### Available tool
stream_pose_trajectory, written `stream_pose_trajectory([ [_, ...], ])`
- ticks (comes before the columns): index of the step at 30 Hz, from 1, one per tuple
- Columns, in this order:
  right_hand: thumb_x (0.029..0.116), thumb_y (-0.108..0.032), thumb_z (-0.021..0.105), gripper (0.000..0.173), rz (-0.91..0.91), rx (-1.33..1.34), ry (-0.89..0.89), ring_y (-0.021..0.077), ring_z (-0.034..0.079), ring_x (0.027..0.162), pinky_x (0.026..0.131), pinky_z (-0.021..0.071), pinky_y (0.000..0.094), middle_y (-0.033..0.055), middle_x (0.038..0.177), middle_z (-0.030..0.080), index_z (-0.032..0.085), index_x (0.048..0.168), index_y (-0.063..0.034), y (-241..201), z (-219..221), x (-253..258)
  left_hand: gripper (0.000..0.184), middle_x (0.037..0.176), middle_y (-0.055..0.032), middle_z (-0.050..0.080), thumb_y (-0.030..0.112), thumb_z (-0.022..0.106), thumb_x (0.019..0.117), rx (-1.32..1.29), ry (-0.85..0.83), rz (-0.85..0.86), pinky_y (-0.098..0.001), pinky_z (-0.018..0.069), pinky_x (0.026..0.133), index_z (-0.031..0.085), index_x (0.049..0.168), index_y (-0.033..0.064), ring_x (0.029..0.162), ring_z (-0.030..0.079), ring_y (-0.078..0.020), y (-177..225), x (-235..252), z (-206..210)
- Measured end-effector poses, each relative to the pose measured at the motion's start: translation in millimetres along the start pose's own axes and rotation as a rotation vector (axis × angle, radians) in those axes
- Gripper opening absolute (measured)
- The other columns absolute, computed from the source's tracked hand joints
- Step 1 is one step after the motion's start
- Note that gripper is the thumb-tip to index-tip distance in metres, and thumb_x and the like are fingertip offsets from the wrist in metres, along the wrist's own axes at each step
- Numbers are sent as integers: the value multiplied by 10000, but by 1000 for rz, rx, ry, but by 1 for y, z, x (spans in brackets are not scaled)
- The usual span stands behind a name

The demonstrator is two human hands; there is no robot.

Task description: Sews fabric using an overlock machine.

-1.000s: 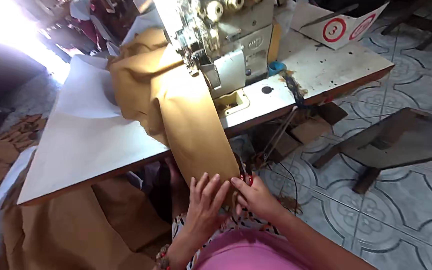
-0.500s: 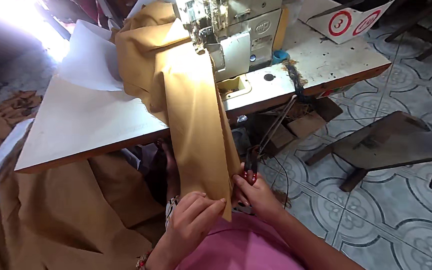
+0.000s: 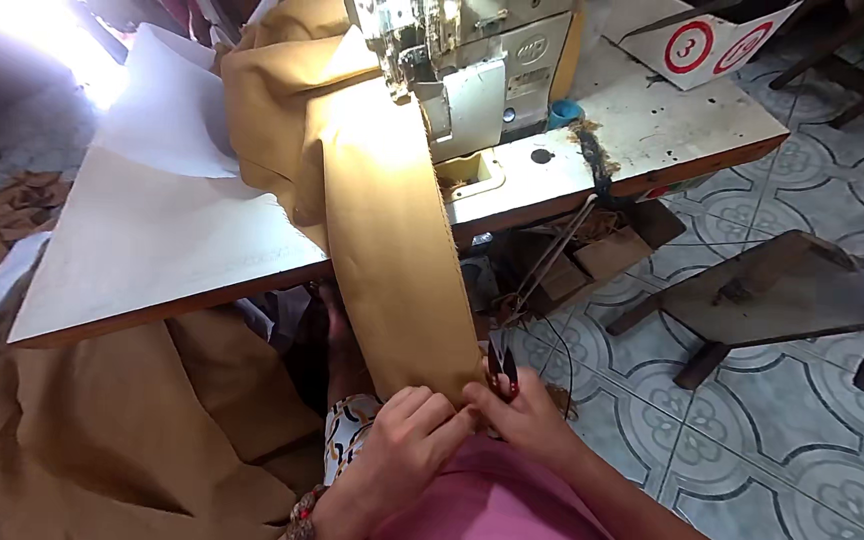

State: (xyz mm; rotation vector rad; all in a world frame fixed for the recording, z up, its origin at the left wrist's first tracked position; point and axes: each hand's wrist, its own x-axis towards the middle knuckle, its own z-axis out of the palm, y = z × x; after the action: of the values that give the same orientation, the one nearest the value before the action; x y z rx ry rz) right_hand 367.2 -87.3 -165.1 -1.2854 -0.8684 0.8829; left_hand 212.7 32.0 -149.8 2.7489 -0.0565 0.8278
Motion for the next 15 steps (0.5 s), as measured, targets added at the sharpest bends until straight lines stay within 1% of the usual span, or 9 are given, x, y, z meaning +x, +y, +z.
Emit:
stream_pose_trajectory([
  [1, 1007, -178, 574, 192, -36, -22, -11, -28, 602, 573, 549, 539, 169, -71, 669, 614, 637, 877, -52, 2, -1, 0, 144, 758, -17, 624, 161, 595, 1010, -18, -13, 27, -261, 500, 690, 735, 1012, 132, 711, 595, -151, -3, 3, -2],
  [4, 995, -136, 563, 172, -37, -1, -22, -28, 593, 547, 523, 536, 167, -76, 657, 611, 636, 859, -61, 1, -5, 5, 235, 861, -1, 719, 326, 569, 1036, 31, 5, 20, -292, 535, 793, 752, 1006, 180, 833, 672, -140, -30, 30, -21],
  [6, 998, -125, 550, 169, -7, 31, -25, -21, 580, 513, 495, 531, 175, -87, 642, 600, 627, 857, -74, -3, -4, 15, 314, 1111, -82, 741, 369, 551, 1025, 176, 49, -96, -410, 558, 902, 755, 1137, 158, 1046, 696, -229, -69, 72, -51],
  [7, 999, -122, 548, 169, -2, 42, -21, -19, 575, 502, 482, 526, 175, -88, 639, 602, 629, 857, -78, -4, -4, 23, 366, 1259, -145, 692, 380, 542, 1026, 254, 44, -188, -487, 561, 924, 732, 1236, 149, 1144, 673, -307, -92, 95, -67],
  [8, 1000, -121, 547, 169, 8, 45, -16, -17, 568, 495, 475, 517, 175, -91, 637, 601, 624, 855, -84, -5, -3, 32, 426, 1410, -198, 587, 396, 520, 1036, 302, -7, -320, -566, 533, 942, 664, 1366, 168, 1231, 613, -388, -115, 117, -84],
  [10, 993, -119, 546, 166, 24, 42, 6, -10, 559, 480, 468, 515, 180, -90, 624, 588, 617, 847, -87, -7, -2, 51, 475, 1540, -271, 427, 406, 467, 1085, 256, -135, -592, -693, 474, 930, 516, 1517, 214, 1258, 548, -510, -156, 153, -113],
  [12, 995, -109, 547, 149, 39, 40, 37, -2, 551, 468, 463, 512, 185, -88, 612, 581, 615, 866, -80, -10, -1, 70, 491, 1504, -240, 509, 384, 435, 1105, 104, -235, -723, -698, 420, 1019, 465, 1553, 185, 1288, 558, -482, -201, 180, -129],
  [13, 994, -108, 548, 139, 50, 35, 50, 1, 550, 464, 462, 511, 187, -87, 607, 582, 616, 877, -77, -12, -2, 79, 462, 1505, -193, 531, 330, 465, 1102, 44, -239, -726, -664, 384, 1089, 502, 1523, 142, 1333, 541, -432, -218, 189, -136],
  [15, 995, -113, 553, 140, 61, 17, 72, 7, 550, 459, 465, 513, 194, -74, 605, 587, 628, 889, -61, -14, -5, 99, 269, 1241, -220, 693, 186, 621, 1031, 132, -21, -638, -679, 456, 976, 713, 1246, 53, 1151, 645, -445, -227, 197, -145],
])
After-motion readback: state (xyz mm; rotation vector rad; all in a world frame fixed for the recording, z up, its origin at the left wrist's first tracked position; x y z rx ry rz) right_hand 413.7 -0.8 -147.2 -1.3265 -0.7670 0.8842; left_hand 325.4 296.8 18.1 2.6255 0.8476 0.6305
